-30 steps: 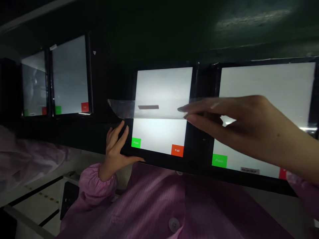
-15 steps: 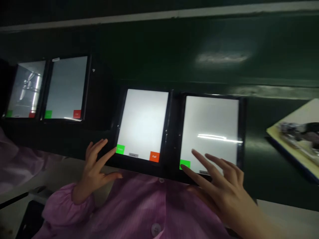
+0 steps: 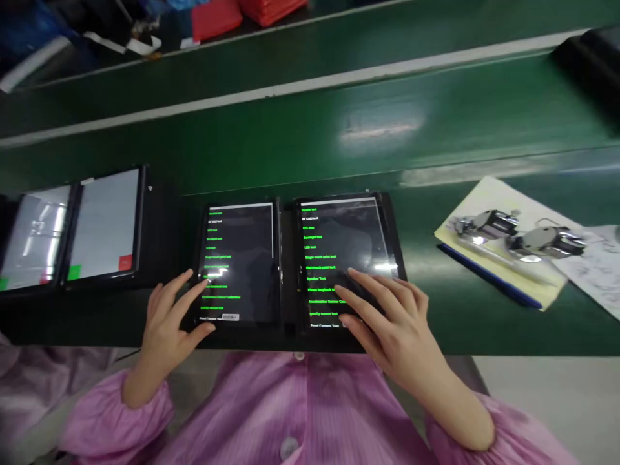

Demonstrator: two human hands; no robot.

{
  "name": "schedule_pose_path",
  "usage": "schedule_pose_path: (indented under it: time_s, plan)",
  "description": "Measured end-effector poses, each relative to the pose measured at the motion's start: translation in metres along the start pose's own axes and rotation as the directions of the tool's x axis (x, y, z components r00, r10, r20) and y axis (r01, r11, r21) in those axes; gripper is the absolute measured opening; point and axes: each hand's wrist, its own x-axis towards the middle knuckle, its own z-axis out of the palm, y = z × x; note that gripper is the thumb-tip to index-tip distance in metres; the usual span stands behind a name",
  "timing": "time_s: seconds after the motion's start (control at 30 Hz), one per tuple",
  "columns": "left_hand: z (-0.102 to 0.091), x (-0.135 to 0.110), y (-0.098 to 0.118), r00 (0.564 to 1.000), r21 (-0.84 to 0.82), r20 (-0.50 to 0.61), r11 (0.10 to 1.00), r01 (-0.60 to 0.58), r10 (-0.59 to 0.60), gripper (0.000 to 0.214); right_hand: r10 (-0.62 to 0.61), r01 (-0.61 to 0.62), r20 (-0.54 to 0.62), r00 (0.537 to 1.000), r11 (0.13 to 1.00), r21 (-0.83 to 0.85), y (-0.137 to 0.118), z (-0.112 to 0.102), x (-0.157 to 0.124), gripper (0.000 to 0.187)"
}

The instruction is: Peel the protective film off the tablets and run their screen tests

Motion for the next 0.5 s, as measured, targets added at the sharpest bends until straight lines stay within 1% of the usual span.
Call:
schedule_pose_path:
  time_s: [0.07,0.13,0.2,0.23,0.3,0.33,0.37,0.4,0.43,0.5]
  plan:
    - [0.001,-0.002,0.001,1.000,-0.004,-0.001,1.000,0.020,-0.020,0.064,-0.013,0.013,-0.004,1.000,0.999,-0.046,0.003,0.002,-0.001,0.034]
    - [0.001,-0.003,0.001,0.999,0.021,0.024,0.999,0.030,-0.031,0.061,-0.018,0.015,-0.054,0.998,0.998,-0.059,0.011,0.001,-0.002,0.033]
    - [-0.001,-0.002,0.002,0.998,0.034,0.054,0.999,0.041,-0.043,0.057,0.019,-0.021,-0.124,0.992,1.000,-0.016,0.025,-0.002,0.001,0.031]
    - [-0.004,-0.001,0.002,0.997,0.012,0.046,0.998,0.058,-0.059,0.058,0.072,-0.068,-0.143,0.987,0.997,0.035,0.033,-0.003,0.006,0.032]
    - [-0.012,0.004,0.002,0.991,-0.090,-0.010,0.987,0.130,-0.132,0.064,0.216,-0.194,-0.121,0.969,0.965,0.174,0.051,-0.004,0.024,0.038]
    - [-0.015,0.007,0.000,0.981,-0.144,-0.028,0.972,0.185,-0.191,0.064,0.294,-0.264,-0.086,0.952,0.930,0.256,0.061,-0.003,0.037,0.044]
    - [-0.017,0.012,-0.003,0.966,-0.187,-0.027,0.951,0.247,-0.256,0.061,0.347,-0.318,-0.046,0.937,0.898,0.305,0.072,-0.001,0.051,0.052]
    - [-0.018,0.019,-0.007,0.950,-0.214,-0.014,0.929,0.302,-0.312,0.057,0.377,-0.350,-0.023,0.926,0.880,0.322,0.083,0.003,0.066,0.054]
    - [-0.016,0.027,-0.012,0.937,-0.228,-0.001,0.912,0.341,-0.351,0.053,0.399,-0.378,0.009,0.917,0.859,0.346,0.095,0.008,0.081,0.051]
    - [-0.005,0.044,-0.023,0.929,-0.286,-0.005,0.891,0.353,-0.370,0.052,0.434,-0.422,0.068,0.898,0.809,0.410,0.115,0.019,0.106,0.040]
